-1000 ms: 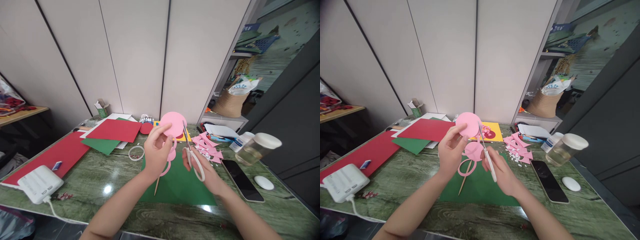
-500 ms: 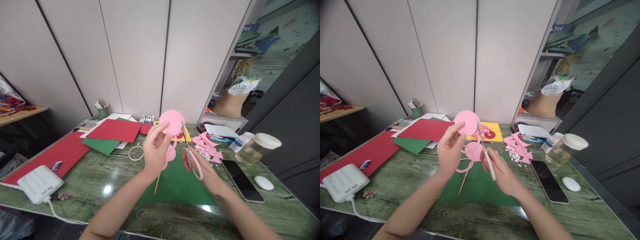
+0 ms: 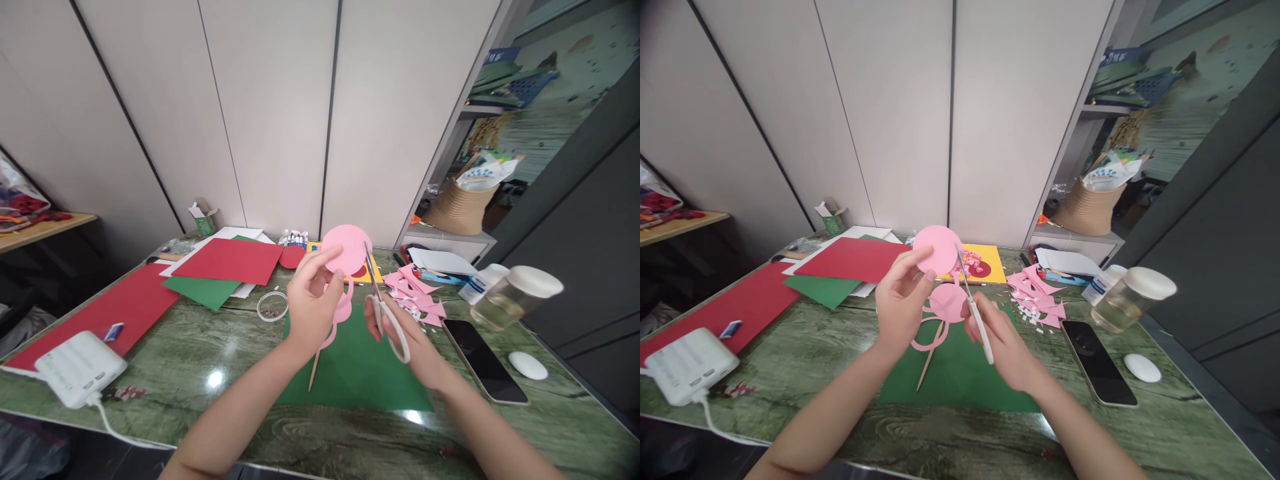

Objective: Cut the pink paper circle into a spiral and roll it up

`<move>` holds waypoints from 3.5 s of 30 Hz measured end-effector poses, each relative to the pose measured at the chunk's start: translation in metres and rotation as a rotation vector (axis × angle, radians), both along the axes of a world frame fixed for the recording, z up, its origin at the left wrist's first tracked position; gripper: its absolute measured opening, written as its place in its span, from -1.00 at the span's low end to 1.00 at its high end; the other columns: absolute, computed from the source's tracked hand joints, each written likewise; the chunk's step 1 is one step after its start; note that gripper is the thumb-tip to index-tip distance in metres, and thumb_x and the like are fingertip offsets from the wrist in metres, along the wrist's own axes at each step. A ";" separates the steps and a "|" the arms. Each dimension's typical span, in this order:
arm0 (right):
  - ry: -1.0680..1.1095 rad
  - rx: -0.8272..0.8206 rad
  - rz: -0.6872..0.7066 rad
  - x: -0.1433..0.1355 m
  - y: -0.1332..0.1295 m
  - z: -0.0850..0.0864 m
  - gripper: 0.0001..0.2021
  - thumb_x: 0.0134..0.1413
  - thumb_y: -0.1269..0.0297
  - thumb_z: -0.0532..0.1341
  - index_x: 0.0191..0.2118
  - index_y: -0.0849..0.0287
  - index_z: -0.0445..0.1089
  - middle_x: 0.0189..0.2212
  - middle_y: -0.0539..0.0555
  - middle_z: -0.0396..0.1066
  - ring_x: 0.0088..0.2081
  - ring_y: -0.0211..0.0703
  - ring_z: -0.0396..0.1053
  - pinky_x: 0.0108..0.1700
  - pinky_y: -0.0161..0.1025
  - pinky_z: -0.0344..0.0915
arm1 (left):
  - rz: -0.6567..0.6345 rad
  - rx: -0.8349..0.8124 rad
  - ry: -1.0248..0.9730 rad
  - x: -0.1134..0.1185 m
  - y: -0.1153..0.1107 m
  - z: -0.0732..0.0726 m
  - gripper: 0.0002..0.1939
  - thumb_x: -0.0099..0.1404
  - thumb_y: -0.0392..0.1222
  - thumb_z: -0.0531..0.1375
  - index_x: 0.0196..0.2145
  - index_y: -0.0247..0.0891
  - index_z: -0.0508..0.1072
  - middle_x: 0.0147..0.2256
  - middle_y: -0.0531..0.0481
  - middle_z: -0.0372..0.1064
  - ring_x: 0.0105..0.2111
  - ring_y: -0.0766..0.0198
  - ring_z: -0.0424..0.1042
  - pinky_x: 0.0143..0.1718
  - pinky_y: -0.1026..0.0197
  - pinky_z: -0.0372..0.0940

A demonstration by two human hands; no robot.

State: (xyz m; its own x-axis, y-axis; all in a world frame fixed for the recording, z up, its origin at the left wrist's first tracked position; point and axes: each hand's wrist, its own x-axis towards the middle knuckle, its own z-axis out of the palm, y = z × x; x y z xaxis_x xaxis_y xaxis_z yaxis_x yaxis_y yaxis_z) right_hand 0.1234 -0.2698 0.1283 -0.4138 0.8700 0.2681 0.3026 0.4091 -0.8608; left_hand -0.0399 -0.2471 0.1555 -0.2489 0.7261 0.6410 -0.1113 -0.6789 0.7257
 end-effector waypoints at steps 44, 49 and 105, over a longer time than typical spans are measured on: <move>0.028 -0.042 0.030 0.001 -0.001 -0.001 -0.70 0.27 0.02 -0.13 -0.20 0.11 0.17 -0.52 -0.04 0.16 -0.44 -0.20 0.08 -0.36 -0.22 0.03 | -0.001 -0.004 -0.006 0.000 0.001 -0.002 -0.74 0.18 -0.31 0.18 -0.15 -0.16 0.48 -0.17 -0.07 0.38 -0.15 0.29 0.38 -0.17 0.26 0.35; 0.009 -0.048 0.031 0.002 0.000 -0.002 -0.70 0.27 0.02 -0.14 -0.21 0.10 0.17 -0.53 -0.05 0.15 -0.45 -0.21 0.06 -0.38 -0.24 0.01 | 0.003 0.015 -0.032 0.000 0.003 -0.002 -0.75 0.20 -0.31 0.17 -0.16 -0.16 0.48 -0.15 -0.06 0.38 -0.10 0.28 0.36 -0.10 0.24 0.32; -1.111 -0.091 -0.180 0.016 0.060 -0.055 -0.77 -0.24 0.77 0.14 -0.51 0.35 0.41 -0.45 0.30 0.43 -0.32 0.12 0.45 -0.36 -0.18 0.25 | 0.051 -0.092 -0.189 -0.018 0.012 0.004 -0.62 0.15 -0.28 0.21 -0.04 -0.18 0.40 -0.03 -0.11 0.36 0.01 0.16 0.33 0.04 0.11 0.27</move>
State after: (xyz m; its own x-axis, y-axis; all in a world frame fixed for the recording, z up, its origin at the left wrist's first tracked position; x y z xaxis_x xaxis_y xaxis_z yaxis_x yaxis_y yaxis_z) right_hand 0.1393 -0.2102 0.0732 -0.2495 0.9386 -0.2381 0.9675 0.2314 -0.1019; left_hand -0.0582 -0.2349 0.1599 -0.3959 0.7630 0.5110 -0.2183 -0.6187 0.7547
